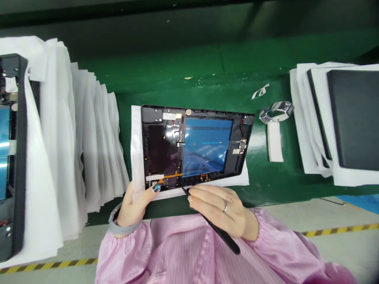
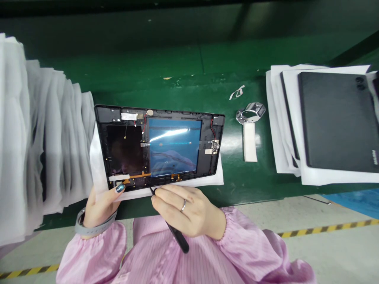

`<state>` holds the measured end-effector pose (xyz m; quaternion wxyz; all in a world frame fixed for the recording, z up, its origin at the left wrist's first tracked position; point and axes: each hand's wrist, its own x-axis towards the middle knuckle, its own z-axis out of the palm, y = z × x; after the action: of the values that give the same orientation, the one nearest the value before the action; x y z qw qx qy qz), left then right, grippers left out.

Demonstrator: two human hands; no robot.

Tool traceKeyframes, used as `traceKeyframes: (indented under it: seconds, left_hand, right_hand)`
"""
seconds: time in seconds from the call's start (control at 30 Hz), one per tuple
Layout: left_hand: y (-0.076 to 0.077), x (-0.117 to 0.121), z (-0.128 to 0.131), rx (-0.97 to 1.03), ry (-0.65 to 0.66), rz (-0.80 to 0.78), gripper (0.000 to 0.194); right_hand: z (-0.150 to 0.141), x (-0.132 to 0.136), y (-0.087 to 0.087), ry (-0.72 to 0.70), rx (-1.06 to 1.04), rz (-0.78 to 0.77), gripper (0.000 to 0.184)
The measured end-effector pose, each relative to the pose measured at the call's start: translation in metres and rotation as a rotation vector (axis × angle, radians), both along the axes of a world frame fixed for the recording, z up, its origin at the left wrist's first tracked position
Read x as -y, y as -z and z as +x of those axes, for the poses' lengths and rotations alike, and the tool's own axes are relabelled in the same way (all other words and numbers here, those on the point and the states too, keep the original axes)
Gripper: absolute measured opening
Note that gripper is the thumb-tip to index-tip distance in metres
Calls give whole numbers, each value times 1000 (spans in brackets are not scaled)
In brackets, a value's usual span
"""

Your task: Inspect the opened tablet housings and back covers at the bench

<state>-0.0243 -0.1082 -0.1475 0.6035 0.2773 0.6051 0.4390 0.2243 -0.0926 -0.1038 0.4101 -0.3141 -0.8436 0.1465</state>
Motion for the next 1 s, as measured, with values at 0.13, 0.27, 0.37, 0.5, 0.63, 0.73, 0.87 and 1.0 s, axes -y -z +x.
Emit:
traceKeyframes:
  seconds: [0.13, 0.27, 0.37, 0.5, 0.63, 0.73, 0.87, 1.0]
  left_hand:
    - [-1, -1, 1, -12, -13, -10, 29]
    - [-2, -1, 3, -19, -26, -10, 29]
    - [-3, 0, 6, -36, -48, 2, 25]
    - [-1, 1, 4, -42, -42, 4, 28]
    - [3, 1, -2, -40, -2, -17, 31]
    - [5, 3, -7, -42, 13, -27, 33]
    - [7, 7, -9, -55, -6, -16, 30]
    - [5, 8, -7, -65, -9, -7, 30]
  right_hand:
    - [0, 1, 1, -3, 1, -2, 31]
    - [4, 5, 2, 30, 13, -28, 25]
    - [9, 10, 3, 102, -13, -122, 15]
    - [10, 11, 3, 56, -58, -213, 18]
    - [6, 8, 3, -10, -57, -181, 20]
    - [4, 5, 3, 0, -56, -148, 23]
    - [5, 2, -2, -15, -39, -98, 34]
    - [5, 0, -5, -15, -7, -68, 39]
